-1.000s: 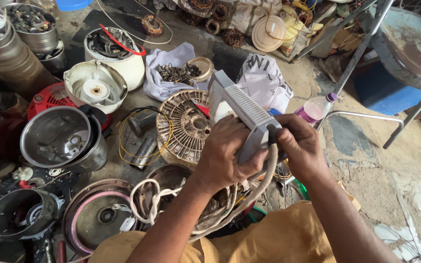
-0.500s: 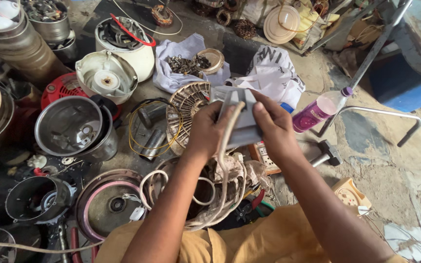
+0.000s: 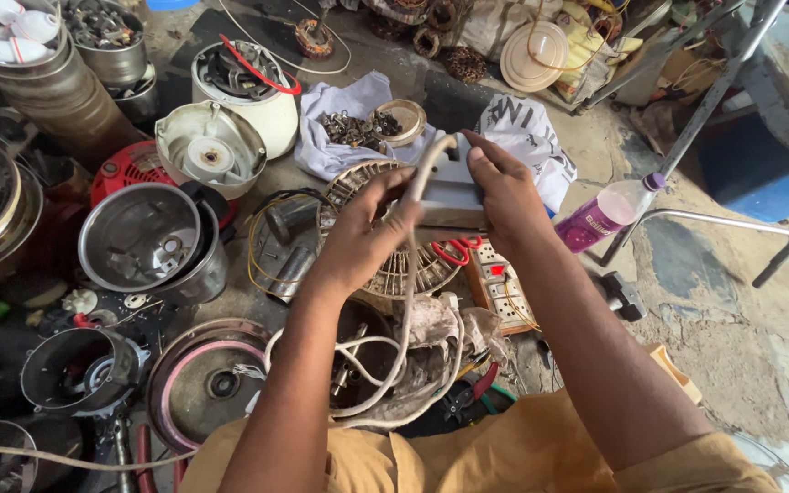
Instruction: The person repairs an electric iron by unscrewing the casing with a screwdriver, testing the internal connections with a lead, and wiping the soleplate with a cloth.
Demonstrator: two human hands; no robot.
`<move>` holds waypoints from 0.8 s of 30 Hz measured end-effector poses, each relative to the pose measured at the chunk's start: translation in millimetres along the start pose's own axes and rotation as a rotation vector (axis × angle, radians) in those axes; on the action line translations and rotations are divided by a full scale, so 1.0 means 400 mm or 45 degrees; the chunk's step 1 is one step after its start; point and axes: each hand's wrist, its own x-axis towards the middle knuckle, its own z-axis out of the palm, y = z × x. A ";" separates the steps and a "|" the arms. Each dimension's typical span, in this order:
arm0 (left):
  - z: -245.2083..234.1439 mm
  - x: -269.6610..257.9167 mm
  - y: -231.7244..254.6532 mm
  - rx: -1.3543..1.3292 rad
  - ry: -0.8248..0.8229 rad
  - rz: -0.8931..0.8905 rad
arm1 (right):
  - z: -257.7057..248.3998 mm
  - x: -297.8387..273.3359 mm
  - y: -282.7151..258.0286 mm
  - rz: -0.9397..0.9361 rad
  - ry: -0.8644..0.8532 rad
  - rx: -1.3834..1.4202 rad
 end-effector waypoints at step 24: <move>0.040 0.021 -0.041 0.844 0.615 0.303 | 0.044 0.099 -0.042 0.196 0.128 -0.428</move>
